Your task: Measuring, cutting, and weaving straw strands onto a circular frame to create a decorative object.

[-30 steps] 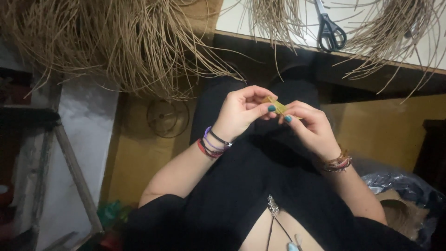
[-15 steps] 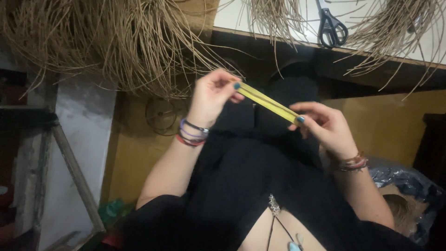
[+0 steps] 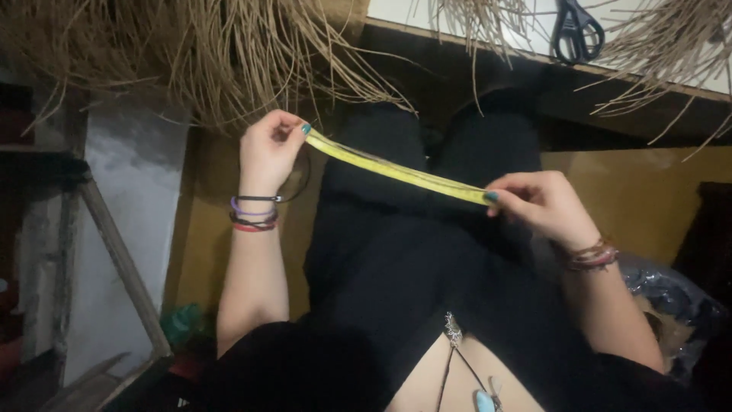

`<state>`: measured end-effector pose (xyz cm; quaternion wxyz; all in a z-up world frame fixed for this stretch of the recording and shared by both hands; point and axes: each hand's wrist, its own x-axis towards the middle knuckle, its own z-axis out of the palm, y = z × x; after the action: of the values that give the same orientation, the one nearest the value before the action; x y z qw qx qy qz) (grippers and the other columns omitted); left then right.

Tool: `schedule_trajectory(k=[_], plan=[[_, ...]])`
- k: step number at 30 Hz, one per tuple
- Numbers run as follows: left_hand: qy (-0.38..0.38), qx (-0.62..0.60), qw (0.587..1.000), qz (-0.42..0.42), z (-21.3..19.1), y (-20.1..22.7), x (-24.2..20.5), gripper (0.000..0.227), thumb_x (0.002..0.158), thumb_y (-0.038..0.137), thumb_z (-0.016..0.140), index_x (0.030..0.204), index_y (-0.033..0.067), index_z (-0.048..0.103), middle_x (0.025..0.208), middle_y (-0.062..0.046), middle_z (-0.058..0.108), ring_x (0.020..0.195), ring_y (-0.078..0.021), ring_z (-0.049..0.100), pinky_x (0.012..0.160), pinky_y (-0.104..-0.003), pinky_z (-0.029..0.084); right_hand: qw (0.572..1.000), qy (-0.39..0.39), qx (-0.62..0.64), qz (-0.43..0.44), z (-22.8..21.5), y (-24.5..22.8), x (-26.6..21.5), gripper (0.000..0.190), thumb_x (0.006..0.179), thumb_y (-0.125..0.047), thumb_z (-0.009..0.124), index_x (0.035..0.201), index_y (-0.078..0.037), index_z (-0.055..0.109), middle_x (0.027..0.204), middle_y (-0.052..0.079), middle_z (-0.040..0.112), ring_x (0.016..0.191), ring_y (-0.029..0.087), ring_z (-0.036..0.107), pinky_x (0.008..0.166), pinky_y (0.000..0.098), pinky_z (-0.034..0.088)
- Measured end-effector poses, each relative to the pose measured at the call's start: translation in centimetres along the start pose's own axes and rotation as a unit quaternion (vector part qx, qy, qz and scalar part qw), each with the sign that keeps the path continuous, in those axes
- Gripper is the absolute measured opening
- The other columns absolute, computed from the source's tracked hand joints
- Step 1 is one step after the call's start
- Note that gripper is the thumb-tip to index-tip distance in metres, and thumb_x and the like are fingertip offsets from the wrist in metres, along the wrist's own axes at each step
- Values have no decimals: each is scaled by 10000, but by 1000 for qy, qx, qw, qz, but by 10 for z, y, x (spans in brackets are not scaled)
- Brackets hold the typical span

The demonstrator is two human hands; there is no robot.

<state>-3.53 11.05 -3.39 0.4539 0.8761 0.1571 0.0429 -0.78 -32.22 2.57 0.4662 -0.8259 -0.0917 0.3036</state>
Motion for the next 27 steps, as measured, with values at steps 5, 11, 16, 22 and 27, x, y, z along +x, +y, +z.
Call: schedule_trajectory(k=[5, 11, 16, 22, 27], plan=[[27, 273, 944, 186, 31, 102, -37, 287, 968, 303, 752, 1208, 160, 688, 1318, -149, 565, 1299, -415, 501, 1054, -590, 399, 997, -46, -45, -44, 22, -22, 19, 135, 929, -111, 684, 938, -82, 816, 644, 109, 757, 521, 185, 675, 465, 281, 525], [-155, 126, 911, 360, 96, 114, -67, 110, 976, 301, 636, 996, 239, 723, 1348, 6, 595, 1441, -344, 388, 1155, -625, 270, 994, -52, -73, -68, 24, -29, 20, 125, 916, -129, 697, 925, -116, 820, 652, 66, 762, 524, 154, 681, 461, 282, 553], [-187, 100, 916, 340, 78, 116, -52, 68, 929, 273, 707, 883, 243, 747, 1320, 45, 618, 1425, -317, 422, 1138, -611, 298, 996, -39, -67, -35, 5, -13, -1, 147, 928, -109, 682, 966, -102, 825, 677, 83, 774, 548, 173, 683, 490, 306, 567], [-121, 161, 924, 326, 15, 82, -29, 59, 846, 198, 727, 815, 181, 775, 1297, 12, 644, 1372, -318, 453, 1176, -544, 248, 997, -21, -3, 79, -47, 15, -32, 183, 906, -66, 686, 1011, -16, 828, 662, 98, 764, 480, 138, 605, 420, 225, 385], [-158, 281, 919, 227, -27, 59, -30, 94, 847, 224, 713, 861, 195, 802, 1301, -3, 656, 1382, -325, 453, 1175, -584, 244, 998, -54, 18, 35, -66, 36, -50, 219, 884, -49, 666, 1031, 28, 809, 707, 125, 787, 571, 174, 706, 520, 244, 539]])
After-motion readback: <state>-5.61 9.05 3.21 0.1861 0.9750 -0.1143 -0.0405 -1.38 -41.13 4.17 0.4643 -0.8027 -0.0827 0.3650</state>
